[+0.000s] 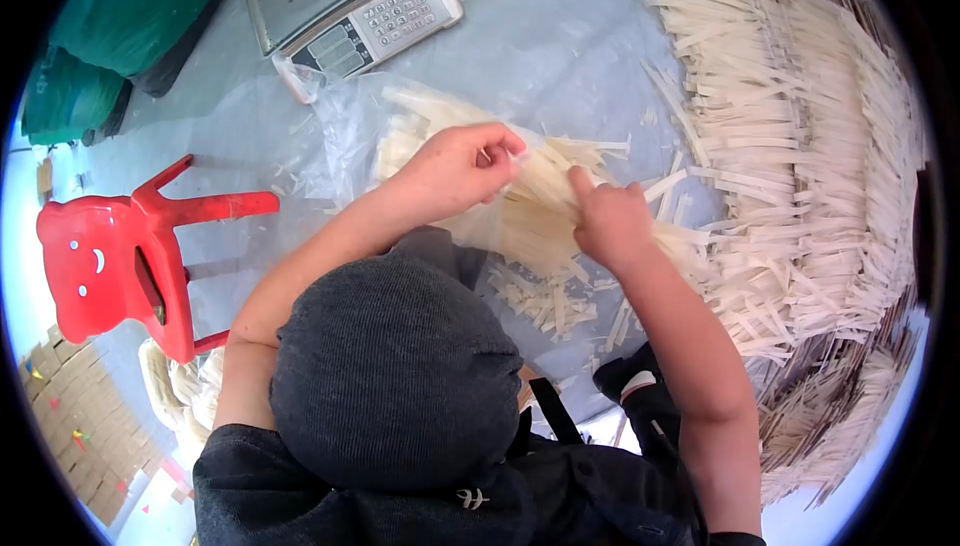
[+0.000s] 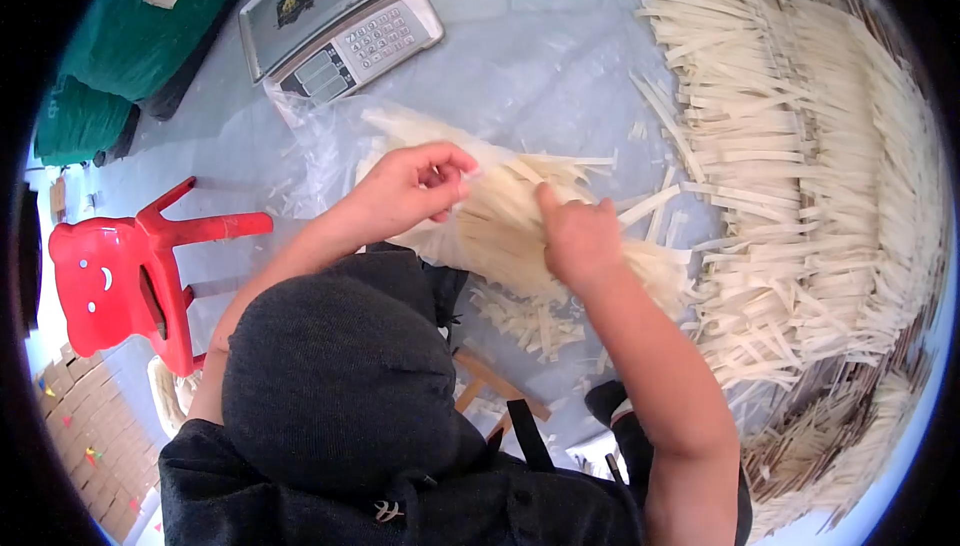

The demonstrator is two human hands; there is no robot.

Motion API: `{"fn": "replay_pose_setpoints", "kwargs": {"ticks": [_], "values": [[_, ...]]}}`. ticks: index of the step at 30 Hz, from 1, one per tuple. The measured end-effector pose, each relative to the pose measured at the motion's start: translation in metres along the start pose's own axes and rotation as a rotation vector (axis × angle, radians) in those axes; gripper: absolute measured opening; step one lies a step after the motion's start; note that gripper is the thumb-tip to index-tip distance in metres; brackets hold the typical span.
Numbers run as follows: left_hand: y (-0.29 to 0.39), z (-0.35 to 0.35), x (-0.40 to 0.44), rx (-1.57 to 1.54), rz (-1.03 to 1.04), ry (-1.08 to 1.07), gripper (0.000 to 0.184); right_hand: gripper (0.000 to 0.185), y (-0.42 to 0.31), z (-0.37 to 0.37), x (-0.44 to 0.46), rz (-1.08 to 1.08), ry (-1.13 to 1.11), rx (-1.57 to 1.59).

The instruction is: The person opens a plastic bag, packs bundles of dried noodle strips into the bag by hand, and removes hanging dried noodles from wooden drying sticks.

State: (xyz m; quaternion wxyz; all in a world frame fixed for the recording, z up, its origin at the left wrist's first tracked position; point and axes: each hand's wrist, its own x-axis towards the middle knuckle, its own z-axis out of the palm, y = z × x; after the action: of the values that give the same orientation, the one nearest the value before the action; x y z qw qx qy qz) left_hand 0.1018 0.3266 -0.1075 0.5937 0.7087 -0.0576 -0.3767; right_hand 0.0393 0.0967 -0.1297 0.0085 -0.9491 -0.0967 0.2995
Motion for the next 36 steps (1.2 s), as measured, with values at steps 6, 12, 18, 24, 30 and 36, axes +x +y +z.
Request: {"fn": "replay_pose_setpoints", "kwargs": {"ticks": [6,12,18,24,30,36], "values": [[0.015,-0.011,-0.003,0.438,0.15,0.147,0.018,0.058,-0.003,0.013,0.017,-0.019,0.051,-0.021],[0.005,-0.01,0.002,0.097,0.008,0.152,0.02,0.05,-0.023,0.045,0.01,-0.073,0.098,-0.227],[0.007,-0.016,-0.004,0.138,-0.035,-0.029,0.019,0.051,-0.03,0.022,0.008,-0.053,0.05,-0.196],[0.015,-0.008,-0.006,0.238,0.063,-0.001,0.018,0.05,-0.014,-0.008,0.04,-0.075,0.177,-0.125],[0.005,-0.017,0.001,0.334,0.07,0.195,0.018,0.061,-0.017,0.024,0.047,-0.059,0.209,-0.116],[-0.012,-0.012,0.01,0.158,0.1,0.198,0.018,0.057,-0.04,0.019,0.039,-0.292,0.256,-0.043]]}}
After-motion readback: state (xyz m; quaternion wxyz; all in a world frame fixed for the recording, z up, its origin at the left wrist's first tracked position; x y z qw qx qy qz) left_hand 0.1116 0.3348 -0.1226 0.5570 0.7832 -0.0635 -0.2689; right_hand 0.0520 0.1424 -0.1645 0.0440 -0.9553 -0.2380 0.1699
